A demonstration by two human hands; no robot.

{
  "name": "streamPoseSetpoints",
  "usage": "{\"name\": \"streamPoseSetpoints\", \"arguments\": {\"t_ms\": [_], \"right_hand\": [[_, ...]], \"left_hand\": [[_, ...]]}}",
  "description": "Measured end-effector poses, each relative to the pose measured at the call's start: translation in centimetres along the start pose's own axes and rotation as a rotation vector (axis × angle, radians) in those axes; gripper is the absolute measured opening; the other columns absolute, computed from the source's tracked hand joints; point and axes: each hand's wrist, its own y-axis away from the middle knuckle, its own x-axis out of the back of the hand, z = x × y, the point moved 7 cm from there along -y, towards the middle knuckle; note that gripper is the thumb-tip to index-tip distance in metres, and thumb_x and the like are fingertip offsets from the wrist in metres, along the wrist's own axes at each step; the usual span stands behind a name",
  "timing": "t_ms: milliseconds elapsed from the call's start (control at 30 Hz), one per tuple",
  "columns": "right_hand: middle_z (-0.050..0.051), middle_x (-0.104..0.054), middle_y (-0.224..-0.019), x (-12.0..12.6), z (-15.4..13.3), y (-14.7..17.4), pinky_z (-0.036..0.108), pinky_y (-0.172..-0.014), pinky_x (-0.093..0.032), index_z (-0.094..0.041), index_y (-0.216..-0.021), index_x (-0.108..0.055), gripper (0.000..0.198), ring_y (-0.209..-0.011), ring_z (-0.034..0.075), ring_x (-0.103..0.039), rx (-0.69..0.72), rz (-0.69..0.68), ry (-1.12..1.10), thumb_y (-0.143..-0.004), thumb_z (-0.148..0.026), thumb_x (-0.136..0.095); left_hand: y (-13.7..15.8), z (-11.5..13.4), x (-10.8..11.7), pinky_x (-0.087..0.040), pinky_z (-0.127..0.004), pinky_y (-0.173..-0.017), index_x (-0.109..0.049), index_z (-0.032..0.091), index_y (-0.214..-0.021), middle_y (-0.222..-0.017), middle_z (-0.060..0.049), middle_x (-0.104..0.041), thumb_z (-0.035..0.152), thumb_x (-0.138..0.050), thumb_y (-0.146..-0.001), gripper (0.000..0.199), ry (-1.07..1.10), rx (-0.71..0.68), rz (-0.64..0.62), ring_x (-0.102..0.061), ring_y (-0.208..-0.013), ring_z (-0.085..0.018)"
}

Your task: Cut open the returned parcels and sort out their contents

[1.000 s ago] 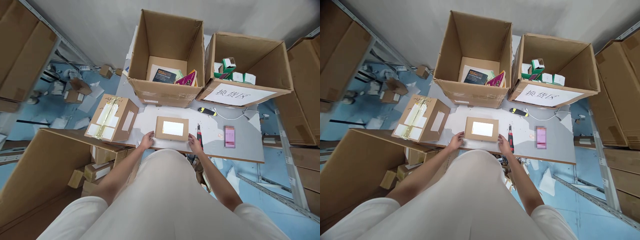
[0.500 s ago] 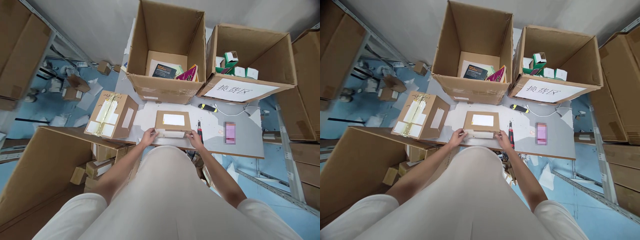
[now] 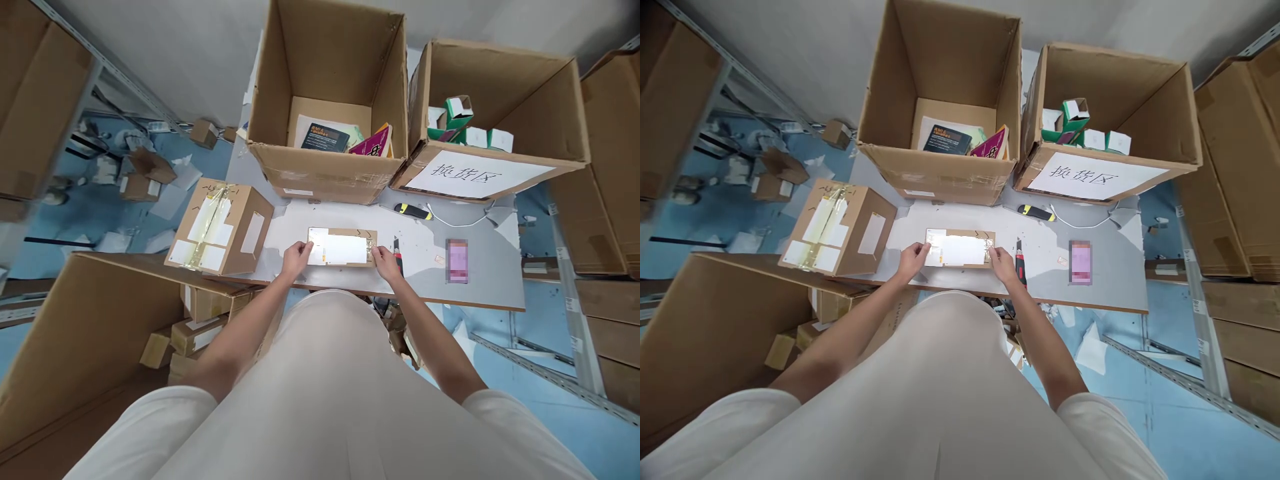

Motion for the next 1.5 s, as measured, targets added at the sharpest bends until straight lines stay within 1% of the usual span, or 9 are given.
{"name": "streamPoseSetpoints", "arguments": {"t_ms": [267, 367, 500, 700, 933, 1133, 1267, 1400, 1500], "right_hand": [[0.009, -0.068, -0.101, -0.9, 2.8, 0.9, 0.033, -0.075, -0.054, -0.018, -0.111, -0.059, 0.055, -0.080, 0.018, -0.064, -0.026, -0.039, -0.216, -0.092, -0.055, -0.024], [0.012, -0.064, -0.118, -1.1, 3.5, 1.6, 0.037, -0.085, -0.052, -0.017, -0.122, -0.055, 0.045, -0.092, 0.019, -0.065, -0.006, -0.037, -0.213, -0.087, -0.043, -0.044], [0.013, -0.054, -0.135, -2.2, 3.4, 2.2, 0.042, -0.094, -0.049, -0.020, -0.136, -0.043, 0.064, -0.114, 0.024, -0.058, 0.045, -0.126, -0.182, -0.074, -0.027, -0.060], [0.012, -0.058, -0.130, -3.4, 3.0, 2.0, 0.042, -0.099, -0.047, -0.020, -0.135, -0.041, 0.058, -0.115, 0.023, -0.058, 0.034, -0.154, -0.284, -0.078, -0.024, -0.055], [0.011, -0.062, -0.120, -1.9, 1.4, 1.6, 0.038, -0.086, -0.051, -0.020, -0.126, -0.051, 0.042, -0.096, 0.021, -0.062, 0.100, -0.155, -0.119, -0.086, -0.034, -0.050], [0.016, -0.067, -0.102, -0.6, 0.2, -0.5, 0.036, -0.089, -0.043, -0.016, -0.095, -0.064, 0.043, -0.100, 0.027, -0.060, 0.067, -0.054, 0.076, -0.095, -0.045, -0.032], [0.016, -0.069, -0.093, -1.1, 0.8, -2.1, 0.036, -0.085, -0.044, -0.016, -0.084, -0.065, 0.048, -0.093, 0.027, -0.062, 0.000, -0.072, 0.072, -0.095, -0.050, -0.032], [0.014, -0.071, -0.095, -1.4, 2.0, -2.8, 0.037, -0.084, -0.047, -0.017, -0.090, -0.067, 0.048, -0.091, 0.026, -0.064, -0.027, -0.103, 0.017, -0.093, -0.052, -0.036], [0.010, -0.071, -0.101, -1.6, 3.1, -2.2, 0.036, -0.080, -0.052, -0.017, -0.108, -0.066, 0.051, -0.085, 0.022, -0.067, -0.026, -0.138, -0.062, -0.094, -0.050, -0.030]], "left_hand": [[0.4, -2.5, -0.5, -0.048, -0.030, -0.076, -0.067, 0.016, -0.089, -0.085, -0.007, -0.070, 0.047, -0.037, -0.089, 0.043, 0.151, 0.001, -0.024, -0.063, -0.080, -0.020], [0.8, -4.0, -1.0, -0.050, -0.033, -0.085, -0.064, 0.014, -0.108, -0.107, -0.012, -0.070, 0.038, -0.045, -0.084, 0.038, 0.219, -0.004, -0.052, -0.066, -0.092, -0.021], [1.7, -5.3, -2.6, -0.051, -0.036, -0.091, -0.061, 0.014, -0.117, -0.119, -0.013, -0.066, 0.032, -0.061, -0.071, 0.050, 0.296, -0.045, -0.155, -0.065, -0.105, -0.024], [2.3, -5.4, -4.1, -0.051, -0.041, -0.093, -0.062, 0.014, -0.114, -0.112, -0.012, -0.070, 0.042, -0.059, -0.076, 0.048, 0.329, -0.054, -0.190, -0.064, -0.106, -0.026], [1.1, -3.7, -1.9, -0.051, -0.033, -0.085, -0.063, 0.014, -0.100, -0.105, -0.011, -0.069, 0.046, -0.055, -0.078, 0.039, 0.232, -0.057, -0.148, -0.064, -0.098, -0.022], [-0.9, -2.1, -1.3, -0.047, -0.031, -0.076, -0.063, 0.017, -0.077, -0.074, -0.004, -0.065, 0.052, -0.048, -0.082, 0.038, 0.109, -0.027, -0.074, -0.059, -0.077, -0.019], [-2.1, -2.1, -2.0, -0.046, -0.030, -0.071, -0.064, 0.017, -0.077, -0.073, -0.003, -0.065, 0.053, -0.047, -0.082, 0.040, 0.111, -0.002, -0.076, -0.057, -0.072, -0.017], [-2.5, -2.9, -2.6, -0.048, -0.029, -0.073, -0.067, 0.016, -0.083, -0.080, -0.005, -0.069, 0.054, -0.048, -0.082, 0.043, 0.171, 0.016, -0.115, -0.061, -0.077, -0.017], [-2.3, -4.0, -3.2, -0.051, -0.030, -0.076, -0.067, 0.013, -0.098, -0.090, -0.008, -0.071, 0.050, -0.041, -0.086, 0.047, 0.248, 0.033, -0.161, -0.065, -0.083, -0.018]]}}
